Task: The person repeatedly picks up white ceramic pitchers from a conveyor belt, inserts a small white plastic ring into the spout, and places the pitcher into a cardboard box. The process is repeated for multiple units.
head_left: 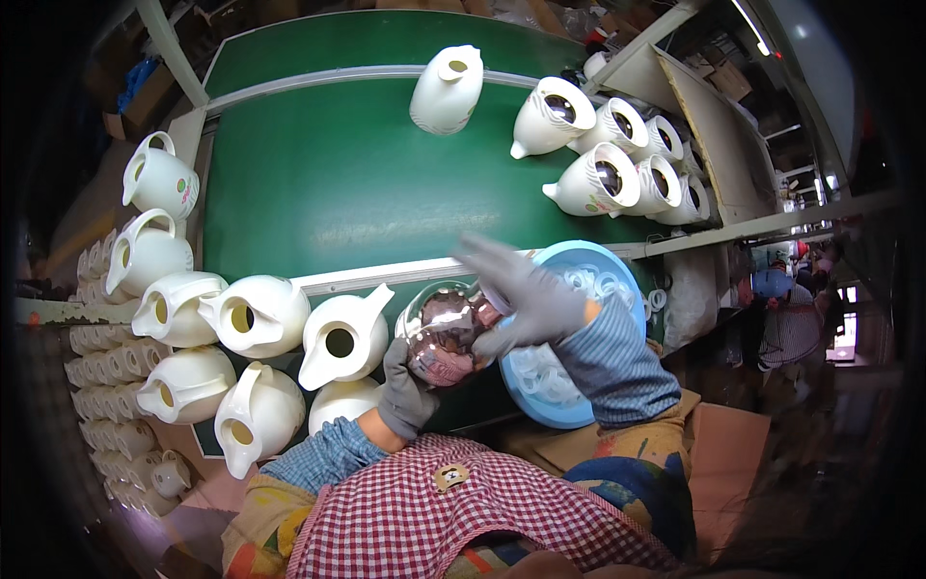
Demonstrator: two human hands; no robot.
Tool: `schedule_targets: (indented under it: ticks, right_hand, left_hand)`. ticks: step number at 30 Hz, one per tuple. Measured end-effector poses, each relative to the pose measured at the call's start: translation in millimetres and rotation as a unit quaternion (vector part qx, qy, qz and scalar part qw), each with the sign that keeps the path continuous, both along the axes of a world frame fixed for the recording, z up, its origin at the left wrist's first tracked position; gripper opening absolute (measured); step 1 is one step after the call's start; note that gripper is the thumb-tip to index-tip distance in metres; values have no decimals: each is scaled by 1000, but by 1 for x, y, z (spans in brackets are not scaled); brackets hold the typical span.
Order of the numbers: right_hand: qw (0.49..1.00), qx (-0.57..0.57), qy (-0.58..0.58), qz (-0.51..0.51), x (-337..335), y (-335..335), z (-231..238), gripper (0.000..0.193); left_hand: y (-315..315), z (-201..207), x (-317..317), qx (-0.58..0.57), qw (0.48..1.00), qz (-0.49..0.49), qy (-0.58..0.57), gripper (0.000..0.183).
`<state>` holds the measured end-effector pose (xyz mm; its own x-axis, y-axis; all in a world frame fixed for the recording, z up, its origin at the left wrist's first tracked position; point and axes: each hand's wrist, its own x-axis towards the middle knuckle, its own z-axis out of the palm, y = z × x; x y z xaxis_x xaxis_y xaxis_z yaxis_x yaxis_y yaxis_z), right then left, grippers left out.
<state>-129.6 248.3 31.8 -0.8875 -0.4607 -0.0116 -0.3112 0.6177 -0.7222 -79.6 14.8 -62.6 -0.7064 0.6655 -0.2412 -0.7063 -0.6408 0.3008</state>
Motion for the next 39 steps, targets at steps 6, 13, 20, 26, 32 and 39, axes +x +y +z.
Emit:
schedule_targets:
  ticks: [6, 13, 20, 26, 32, 39]
  right_hand:
    - [993, -34, 77, 81, 0, -5, -23, 95]
    - [929, 194, 40, -311, -160, 44, -50, 98]
    - [869, 281, -11, -407, -299, 15, -42, 121]
    - [869, 205, -11, -450, -304, 17, -103, 77]
    - [874, 12, 65, -481, -239, 81, -93, 35]
    - [855, -247, 192, -413, -40, 122, 26, 23]
  left_hand:
    - [-3, 4, 0, -28, 999, 12, 16, 85]
    - [1, 0, -2, -42, 999, 7, 11, 87]
    - [-4, -6, -3, -35, 999, 4, -2, 87]
    - [-8, -15, 0, -45, 999, 5, -10, 86]
    - [0, -14, -1, -25, 1000, -7, -4, 85]
    - [11, 24, -5, 66, 997, -17, 34, 92]
